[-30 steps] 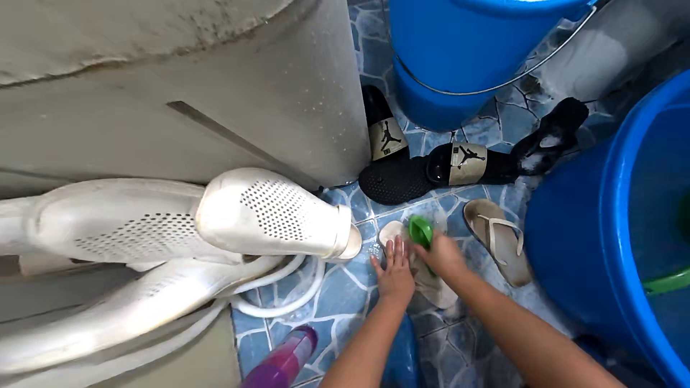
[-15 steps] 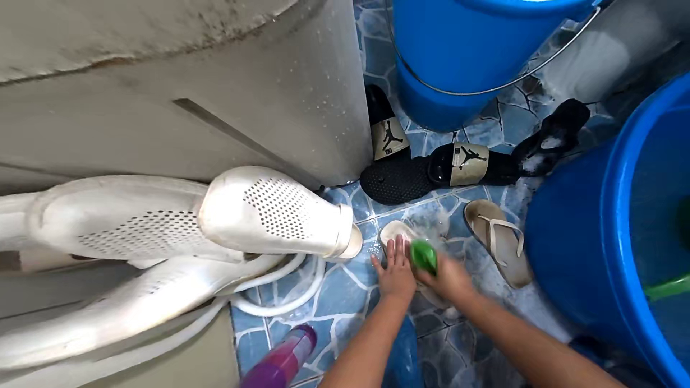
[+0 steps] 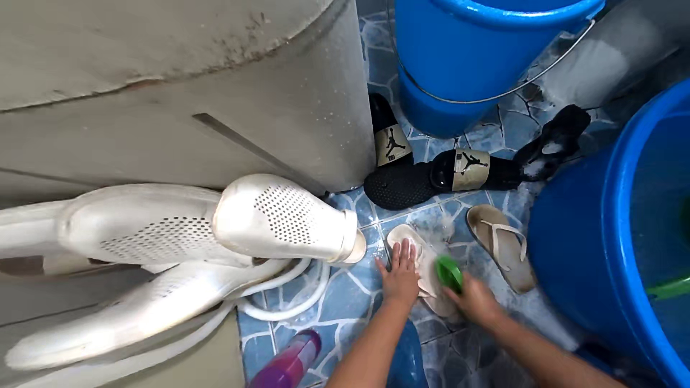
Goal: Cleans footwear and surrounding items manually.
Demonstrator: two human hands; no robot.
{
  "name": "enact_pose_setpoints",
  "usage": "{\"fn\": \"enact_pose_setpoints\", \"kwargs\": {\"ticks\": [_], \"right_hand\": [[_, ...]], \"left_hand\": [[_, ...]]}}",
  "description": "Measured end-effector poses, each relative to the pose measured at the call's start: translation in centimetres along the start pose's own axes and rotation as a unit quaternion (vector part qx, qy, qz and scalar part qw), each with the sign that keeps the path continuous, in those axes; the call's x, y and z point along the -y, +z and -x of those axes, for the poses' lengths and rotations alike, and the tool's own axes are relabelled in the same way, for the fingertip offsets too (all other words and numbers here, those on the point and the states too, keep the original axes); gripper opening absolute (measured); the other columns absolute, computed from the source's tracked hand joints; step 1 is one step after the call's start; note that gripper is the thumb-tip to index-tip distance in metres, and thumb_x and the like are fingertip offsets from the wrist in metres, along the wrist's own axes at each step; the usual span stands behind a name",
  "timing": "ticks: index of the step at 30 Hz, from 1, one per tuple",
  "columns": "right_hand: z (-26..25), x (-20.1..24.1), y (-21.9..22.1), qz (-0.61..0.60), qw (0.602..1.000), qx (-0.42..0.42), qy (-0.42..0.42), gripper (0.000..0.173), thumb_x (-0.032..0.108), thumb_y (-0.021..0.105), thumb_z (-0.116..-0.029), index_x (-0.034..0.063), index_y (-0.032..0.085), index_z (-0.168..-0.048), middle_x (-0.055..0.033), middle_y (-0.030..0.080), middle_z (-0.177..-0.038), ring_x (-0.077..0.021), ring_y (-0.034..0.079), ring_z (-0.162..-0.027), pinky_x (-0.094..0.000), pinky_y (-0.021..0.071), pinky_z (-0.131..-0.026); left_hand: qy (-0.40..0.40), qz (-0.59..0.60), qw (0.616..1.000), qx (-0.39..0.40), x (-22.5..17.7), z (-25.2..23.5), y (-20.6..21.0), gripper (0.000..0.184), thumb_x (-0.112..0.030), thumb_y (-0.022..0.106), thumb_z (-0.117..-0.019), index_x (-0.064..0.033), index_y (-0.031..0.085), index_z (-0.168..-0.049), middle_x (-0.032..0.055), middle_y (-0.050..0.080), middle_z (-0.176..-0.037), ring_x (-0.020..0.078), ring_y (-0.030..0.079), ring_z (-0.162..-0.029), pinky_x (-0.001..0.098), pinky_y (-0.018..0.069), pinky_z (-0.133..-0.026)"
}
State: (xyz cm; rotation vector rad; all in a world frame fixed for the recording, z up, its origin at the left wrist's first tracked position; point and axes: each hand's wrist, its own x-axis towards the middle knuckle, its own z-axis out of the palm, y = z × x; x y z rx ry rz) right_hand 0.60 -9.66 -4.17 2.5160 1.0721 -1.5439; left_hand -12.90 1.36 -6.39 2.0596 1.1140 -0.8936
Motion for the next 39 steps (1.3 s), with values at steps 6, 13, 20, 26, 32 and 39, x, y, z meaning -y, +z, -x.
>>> {"fn": "enact_pose_setpoints", "kwargs": {"ticks": [6,13,20,26,32,39], "right_hand": [[4.6,-9.9,-0.3,-0.045,0.984,0.159,0.071,0.056,0.032,0.076,-0.0945,-0.0043,0.06,-0.134,-0.0272,0.066,-0.124,-0.0394,0.064,-0.118,-0.0562,0.0476,-0.106],[1.3,-3.6,-5.9,-0.211,0.962,0.166,0.04,0.042,0.028,0.07,-0.0991,-0.0009,0.059,-0.128,-0.0105,0.065,-0.1,-0.0141,0.061,-0.08,-0.0329,0.053,-0.075],[1.9,-2.3,-8.9,-0.45,0.887,-0.053,0.091,0.024,0.023,0.054,-0.1081,-0.0007,0.059,-0.109,0.0007,0.047,-0.064,-0.0068,0.045,-0.05,-0.0214,0.0439,-0.05],[2.4,0.0,-9.7,-0.498,0.842,-0.208,0.006,0.019,0.02,0.055,-0.1076,0.002,0.06,-0.105,0.0011,0.05,-0.061,-0.0054,0.045,-0.045,-0.021,0.0429,-0.045],[2.9,-0.5,-9.1,-0.407,0.89,-0.203,-0.035,0.022,0.018,0.062,-0.1037,-0.0011,0.062,-0.114,-0.0049,0.062,-0.075,-0.0084,0.055,-0.057,-0.0264,0.0485,-0.055],[2.2,-1.1,-7.3,-0.134,0.989,0.011,-0.065,0.042,0.034,0.078,-0.0931,-0.0003,0.069,-0.115,-0.0165,0.071,-0.101,-0.0277,0.069,-0.094,-0.0502,0.0552,-0.089]], "left_hand": [[-0.005,0.011,1.0,0.01,-1.0,0.7,-1.8,0.069,-0.029,0.045,-0.1097,-0.0108,0.008,-0.166,0.0063,-0.007,-0.174,0.0328,-0.012,-0.159,0.0759,-0.0081,-0.116],[0.268,-0.071,0.959,0.05,-2.8,2.3,-2.1,0.048,-0.006,0.067,-0.0955,0.0026,0.056,-0.141,0.0242,0.053,-0.147,0.0439,0.035,-0.148,0.0688,0.003,-0.123],[0.239,-0.158,0.949,0.129,-5.5,2.0,-5.0,0.031,-0.013,0.054,-0.1054,0.0087,0.064,-0.124,0.0281,0.065,-0.127,0.0433,0.058,-0.126,0.0561,0.0332,-0.115],[0.112,0.124,0.983,0.07,-6.8,3.0,-9.8,0.042,-0.033,0.051,-0.1086,0.0054,0.068,-0.114,0.0266,0.068,-0.113,0.041,0.064,-0.111,0.0594,0.0465,-0.099],[0.016,0.354,0.933,0.059,-4.2,-0.2,-4.8,0.041,-0.03,0.037,-0.113,0.0028,0.056,-0.129,0.0168,0.057,-0.099,0.0246,0.053,-0.08,0.0412,0.047,-0.076],[0.027,0.205,0.974,-0.094,-1.5,0.9,-4.1,0.056,-0.021,0.058,-0.1044,0.0053,0.042,-0.151,0.0268,0.034,-0.16,0.0435,0.035,-0.147,0.0544,0.032,-0.12]]}}
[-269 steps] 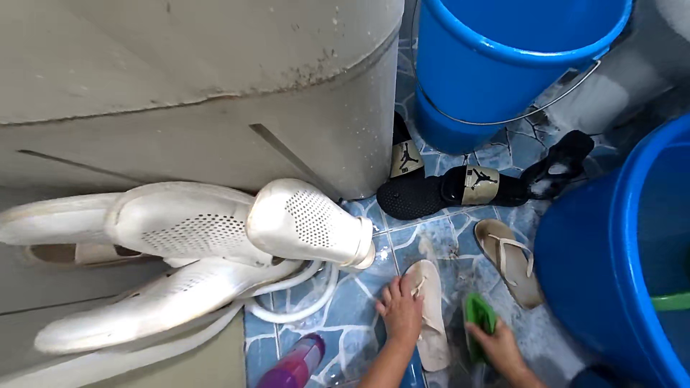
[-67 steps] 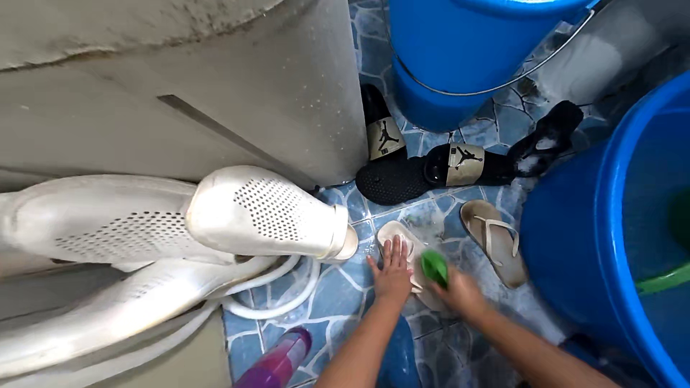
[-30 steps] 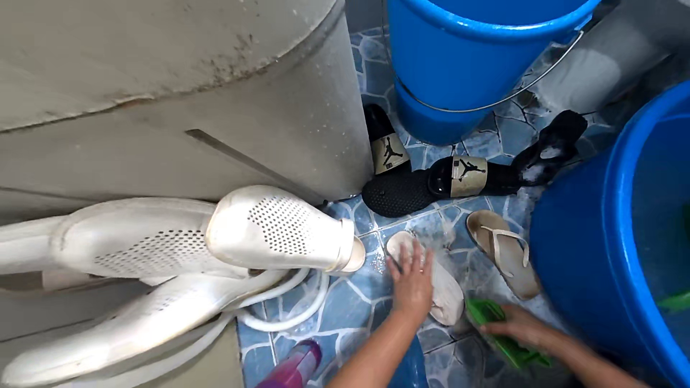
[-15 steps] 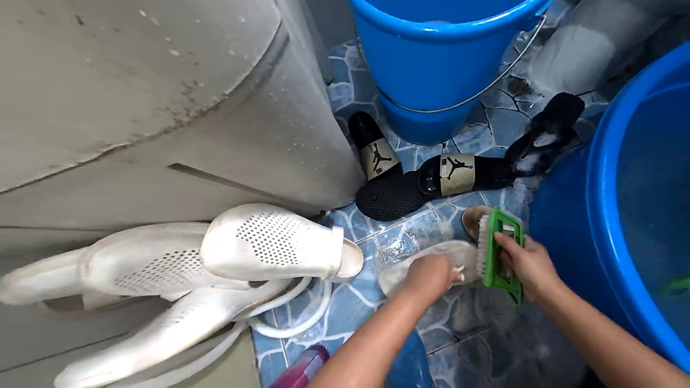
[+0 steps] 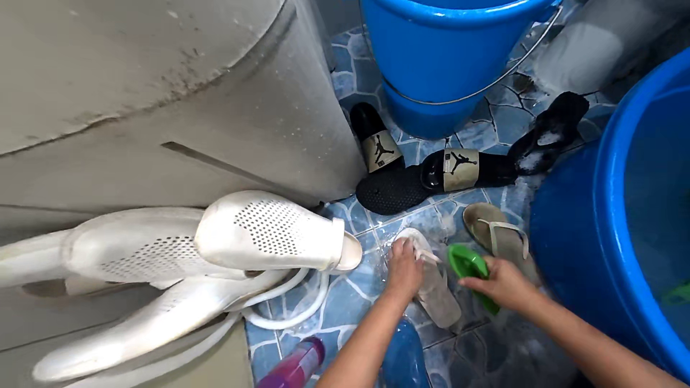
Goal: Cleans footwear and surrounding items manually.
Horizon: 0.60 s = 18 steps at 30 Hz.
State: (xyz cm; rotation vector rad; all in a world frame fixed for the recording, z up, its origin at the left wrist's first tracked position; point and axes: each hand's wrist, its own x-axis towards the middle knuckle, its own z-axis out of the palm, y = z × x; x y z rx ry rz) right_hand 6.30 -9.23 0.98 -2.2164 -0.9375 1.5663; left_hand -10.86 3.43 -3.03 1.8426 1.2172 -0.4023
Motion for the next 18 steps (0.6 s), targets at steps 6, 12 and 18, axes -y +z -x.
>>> {"fn": "enact_pose_setpoints", "kwargs": {"ticks": [6,12,18], "right_hand": [[-3.7,5.1,4.2,0.299,0.947,0.114,-0.016,0.044,0.039,0.068,-0.0993,0.0011,0.069,-0.122,-0.0238,0.069,-0.121,-0.0431,0.064,-0.118,-0.0636,0.047,-0.098],[0.6,-1.0,9.7,0.386,0.878,0.282,-0.022,0.044,0.034,0.059,-0.1038,-0.0051,0.064,-0.125,-0.0315,0.065,-0.125,-0.0511,0.061,-0.12,-0.0678,0.0448,-0.099],[-4.4,6.1,8.5,0.309,0.942,0.131,0.024,0.049,0.042,0.06,-0.1028,0.0001,0.066,-0.126,-0.0243,0.067,-0.127,-0.0422,0.062,-0.123,-0.0623,0.046,-0.102]], "left_hand": [[0.131,0.013,0.985,0.107,3.0,-2.5,-1.3,0.046,-0.01,0.036,-0.1115,-0.0011,0.037,-0.157,0.0137,0.028,-0.168,0.0283,0.023,-0.157,0.0441,0.018,-0.128],[0.131,0.024,0.976,0.173,3.2,-3.4,-2.5,0.047,-0.01,0.032,-0.1121,-0.0012,0.033,-0.158,0.0141,0.024,-0.169,0.0276,0.019,-0.158,0.043,0.0136,-0.129],[0.118,-0.002,0.973,0.197,2.1,-3.7,-3.3,0.047,-0.014,0.032,-0.1131,-0.0028,0.032,-0.159,0.0115,0.023,-0.17,0.0259,0.018,-0.158,0.0427,0.0133,-0.128]]}}
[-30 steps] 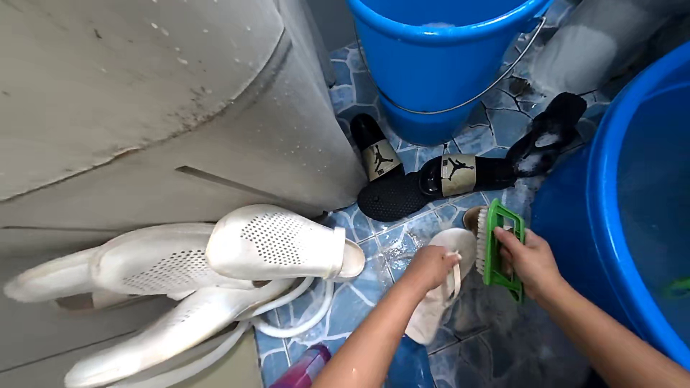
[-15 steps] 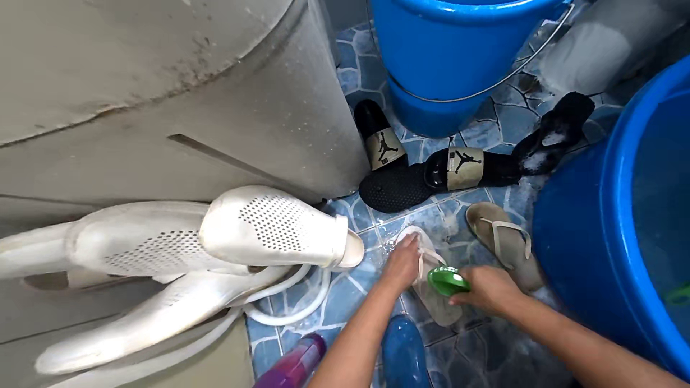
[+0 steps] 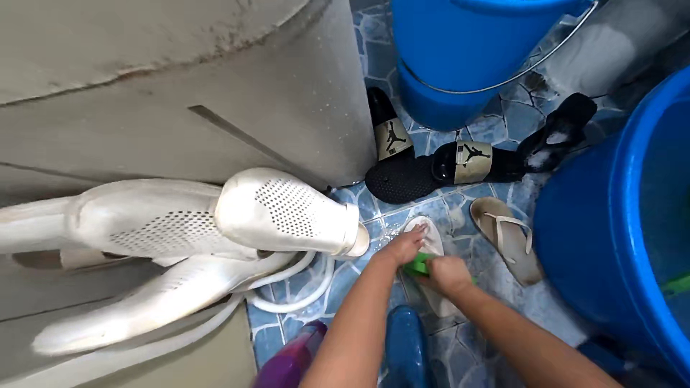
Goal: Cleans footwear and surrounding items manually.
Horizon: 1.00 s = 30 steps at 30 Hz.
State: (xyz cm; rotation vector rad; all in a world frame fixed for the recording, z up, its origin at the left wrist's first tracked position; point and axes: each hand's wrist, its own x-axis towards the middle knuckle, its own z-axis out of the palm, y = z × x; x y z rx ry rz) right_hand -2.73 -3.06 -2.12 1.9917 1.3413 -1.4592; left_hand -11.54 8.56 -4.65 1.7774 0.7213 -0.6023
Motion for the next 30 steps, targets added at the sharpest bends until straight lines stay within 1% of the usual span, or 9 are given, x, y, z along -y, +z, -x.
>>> {"fn": "enact_pose_setpoints", "kwargs": {"ticks": [4,6,9,11,16,20,23,27,30], "right_hand": [[3.3,-4.3,5.7,0.075,0.99,0.098,-0.071,0.048,0.037,0.06,-0.1029,-0.0068,0.065,-0.121,-0.0327,0.066,-0.122,-0.0519,0.062,-0.119,-0.0686,0.0447,-0.099],[3.1,-4.9,4.8,0.099,0.985,0.119,-0.076,0.046,0.035,0.063,-0.1016,-0.0067,0.065,-0.121,-0.0329,0.066,-0.122,-0.0523,0.061,-0.118,-0.0695,0.0441,-0.099],[-0.1,-2.8,-0.9,0.006,1.0,0.018,0.002,0.051,0.042,0.064,-0.1012,-0.0023,0.066,-0.127,-0.0288,0.066,-0.126,-0.0472,0.061,-0.123,-0.0662,0.0438,-0.103],[-1.0,-2.3,-1.1,-0.013,0.999,-0.029,0.028,0.052,0.047,0.068,-0.0975,0.0003,0.069,-0.121,-0.0249,0.069,-0.119,-0.0434,0.065,-0.117,-0.0634,0.0476,-0.099],[3.1,-6.2,5.7,0.062,0.991,0.105,-0.057,0.052,0.041,0.065,-0.0998,-0.0061,0.066,-0.122,-0.0325,0.067,-0.12,-0.0518,0.062,-0.117,-0.069,0.0438,-0.1],[-0.2,-3.5,-0.8,0.004,1.0,0.002,0.023,0.054,0.045,0.067,-0.099,-0.0023,0.067,-0.125,-0.028,0.068,-0.123,-0.0462,0.063,-0.12,-0.0653,0.0453,-0.101],[0.1,-3.5,0.3,-0.014,0.998,-0.044,0.034,0.053,0.047,0.067,-0.0977,-0.0009,0.068,-0.119,-0.0253,0.07,-0.117,-0.0434,0.065,-0.116,-0.0622,0.0482,-0.099],[3.5,-6.8,6.5,0.075,0.987,0.127,-0.063,0.05,0.039,0.063,-0.1013,-0.0059,0.065,-0.123,-0.0319,0.066,-0.122,-0.0513,0.061,-0.119,-0.0684,0.0436,-0.101],[1.8,-5.3,3.2,0.078,0.989,0.104,-0.071,0.052,0.041,0.066,-0.0991,-0.005,0.066,-0.123,-0.0323,0.066,-0.122,-0.0521,0.061,-0.119,-0.0704,0.0431,-0.1]], "left_hand": [[0.006,0.008,1.0,-0.014,0.3,0.1,-0.1,0.045,-0.013,0.034,-0.1125,-0.0003,0.04,-0.155,0.0152,0.028,-0.167,0.0276,0.022,-0.157,0.0437,0.0153,-0.128],[0.015,0.001,1.0,-0.008,0.1,0.0,-0.1,0.045,-0.013,0.034,-0.1124,0.0004,0.04,-0.155,0.0135,0.027,-0.168,0.0266,0.019,-0.158,0.0429,0.0144,-0.128],[0.024,0.006,1.0,0.005,-0.1,-0.2,-0.1,0.046,-0.012,0.032,-0.1126,0.0013,0.037,-0.156,0.0136,0.024,-0.169,0.0271,0.016,-0.159,0.0422,0.0119,-0.129],[0.023,0.008,1.0,0.003,0.0,0.0,-0.1,0.046,-0.012,0.032,-0.1127,0.0009,0.036,-0.156,0.0135,0.024,-0.169,0.0266,0.017,-0.159,0.0419,0.0122,-0.128],[0.03,0.008,1.0,0.002,0.1,-0.2,-0.3,0.047,-0.012,0.033,-0.1125,-0.0032,0.035,-0.158,0.0113,0.026,-0.169,0.0258,0.018,-0.158,0.0413,0.0128,-0.128],[0.032,0.002,0.999,0.001,-0.1,-0.1,-0.2,0.046,-0.012,0.033,-0.1126,-0.0023,0.036,-0.157,0.0115,0.026,-0.169,0.0263,0.018,-0.158,0.0414,0.0128,-0.128],[0.038,0.0,0.999,-0.007,0.1,-0.2,-0.1,0.046,-0.012,0.032,-0.1127,-0.002,0.035,-0.158,0.0118,0.026,-0.169,0.0269,0.018,-0.158,0.0419,0.0129,-0.128],[0.045,0.008,0.999,-0.008,0.1,-0.6,-0.2,0.047,-0.011,0.034,-0.1122,-0.0024,0.035,-0.158,0.0121,0.026,-0.169,0.0268,0.018,-0.158,0.041,0.0122,-0.129],[0.048,0.009,0.999,-0.011,0.2,-0.8,0.0,0.047,-0.01,0.034,-0.1121,-0.0024,0.035,-0.158,0.0119,0.027,-0.169,0.0268,0.018,-0.158,0.0411,0.012,-0.129]]}}
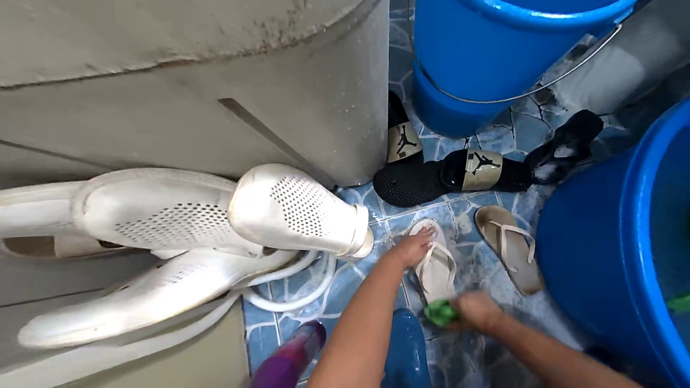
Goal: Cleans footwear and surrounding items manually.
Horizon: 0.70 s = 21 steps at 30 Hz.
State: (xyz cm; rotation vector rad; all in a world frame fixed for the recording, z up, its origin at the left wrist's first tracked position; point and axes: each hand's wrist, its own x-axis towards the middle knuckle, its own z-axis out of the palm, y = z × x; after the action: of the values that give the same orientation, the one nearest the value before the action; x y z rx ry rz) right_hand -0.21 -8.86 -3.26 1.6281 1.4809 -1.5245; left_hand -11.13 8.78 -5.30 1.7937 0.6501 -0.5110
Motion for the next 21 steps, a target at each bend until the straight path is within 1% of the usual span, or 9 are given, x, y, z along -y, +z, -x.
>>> {"fn": "enact_pose_setpoints", "kwargs": {"ticks": [3,5,8,10,12,14,16,19,21], "right_hand": [[-1.7,1.0,-4.8,-0.084,0.987,-0.111,0.075,0.054,0.046,0.069,-0.0974,-0.0015,0.068,-0.124,-0.0271,0.069,-0.12,-0.0452,0.063,-0.119,-0.0645,0.0461,-0.101],[-1.5,1.2,-4.1,-0.085,0.984,-0.132,0.088,0.053,0.047,0.068,-0.0974,-0.0002,0.068,-0.122,-0.0251,0.07,-0.118,-0.0432,0.065,-0.117,-0.0625,0.0474,-0.1],[0.3,0.2,1.3,-0.007,1.0,-0.018,0.007,0.051,0.04,0.063,-0.1011,-0.0059,0.065,-0.122,-0.0315,0.067,-0.121,-0.0505,0.062,-0.118,-0.068,0.0446,-0.1],[0.5,-0.1,1.6,0.033,0.999,0.017,-0.016,0.048,0.038,0.064,-0.1003,-0.0056,0.065,-0.121,-0.0318,0.067,-0.12,-0.0516,0.062,-0.116,-0.0692,0.0447,-0.098],[-0.3,0.4,-2.2,-0.008,1.0,-0.026,0.015,0.049,0.037,0.064,-0.101,-0.0049,0.065,-0.125,-0.0317,0.065,-0.124,-0.0506,0.06,-0.121,-0.0686,0.0431,-0.101],[-1.7,0.9,-5.4,-0.066,0.989,-0.112,0.071,0.05,0.042,0.067,-0.0997,-0.0019,0.067,-0.124,-0.0275,0.068,-0.122,-0.0457,0.063,-0.12,-0.065,0.0456,-0.101],[-1.8,1.3,-4.8,-0.077,0.983,-0.141,0.087,0.05,0.045,0.067,-0.0984,-0.0005,0.068,-0.121,-0.0254,0.07,-0.117,-0.0434,0.065,-0.116,-0.0629,0.0478,-0.099],[0.4,0.1,1.4,-0.032,0.999,-0.024,0.022,0.051,0.04,0.064,-0.1007,-0.006,0.065,-0.123,-0.0325,0.067,-0.12,-0.0511,0.062,-0.118,-0.0684,0.0437,-0.102],[0.9,-0.4,3.6,0.012,0.998,0.055,-0.001,0.05,0.038,0.065,-0.1007,-0.0062,0.065,-0.124,-0.0329,0.065,-0.123,-0.0518,0.061,-0.119,-0.0688,0.0427,-0.102]], "left_hand": [[-0.009,-0.015,1.0,0.001,-0.2,0.1,0.3,0.047,-0.013,0.032,-0.1127,-0.0034,0.033,-0.159,0.0113,0.026,-0.169,0.0266,0.018,-0.158,0.0425,0.0132,-0.129],[-0.012,-0.018,1.0,0.002,-0.2,0.0,0.1,0.047,-0.014,0.032,-0.1129,-0.0034,0.033,-0.159,0.011,0.025,-0.169,0.0262,0.017,-0.159,0.0423,0.0131,-0.129],[-0.003,-0.002,1.0,0.002,0.1,-0.2,0.1,0.046,-0.012,0.033,-0.1124,-0.0013,0.035,-0.158,0.0122,0.026,-0.169,0.0261,0.017,-0.159,0.0406,0.0114,-0.129],[0.0,-0.006,1.0,0.003,0.2,-0.3,-0.1,0.046,-0.011,0.034,-0.1122,-0.0011,0.036,-0.157,0.0118,0.027,-0.168,0.0259,0.017,-0.159,0.0404,0.0114,-0.129],[0.0,-0.004,1.0,0.0,0.1,-0.1,0.0,0.046,-0.012,0.034,-0.1125,-0.0013,0.036,-0.157,0.0118,0.027,-0.168,0.0262,0.018,-0.158,0.0409,0.0121,-0.129],[-0.004,-0.001,1.0,-0.004,0.0,0.0,0.1,0.046,-0.013,0.033,-0.1127,-0.0011,0.036,-0.157,0.012,0.027,-0.168,0.0266,0.018,-0.158,0.0415,0.0128,-0.128],[-0.005,0.001,1.0,-0.008,0.1,0.1,0.1,0.046,-0.013,0.033,-0.1127,-0.0011,0.036,-0.157,0.0124,0.027,-0.168,0.027,0.019,-0.158,0.0417,0.0132,-0.128],[-0.008,0.009,1.0,-0.003,0.2,0.0,0.0,0.046,-0.013,0.033,-0.1128,-0.0017,0.036,-0.157,0.0114,0.026,-0.169,0.0257,0.018,-0.158,0.0405,0.0118,-0.129],[-0.009,0.009,1.0,0.0,0.2,-0.1,0.0,0.046,-0.014,0.032,-0.1129,-0.0032,0.035,-0.158,0.0101,0.027,-0.169,0.0246,0.018,-0.158,0.0404,0.0124,-0.129]]}}
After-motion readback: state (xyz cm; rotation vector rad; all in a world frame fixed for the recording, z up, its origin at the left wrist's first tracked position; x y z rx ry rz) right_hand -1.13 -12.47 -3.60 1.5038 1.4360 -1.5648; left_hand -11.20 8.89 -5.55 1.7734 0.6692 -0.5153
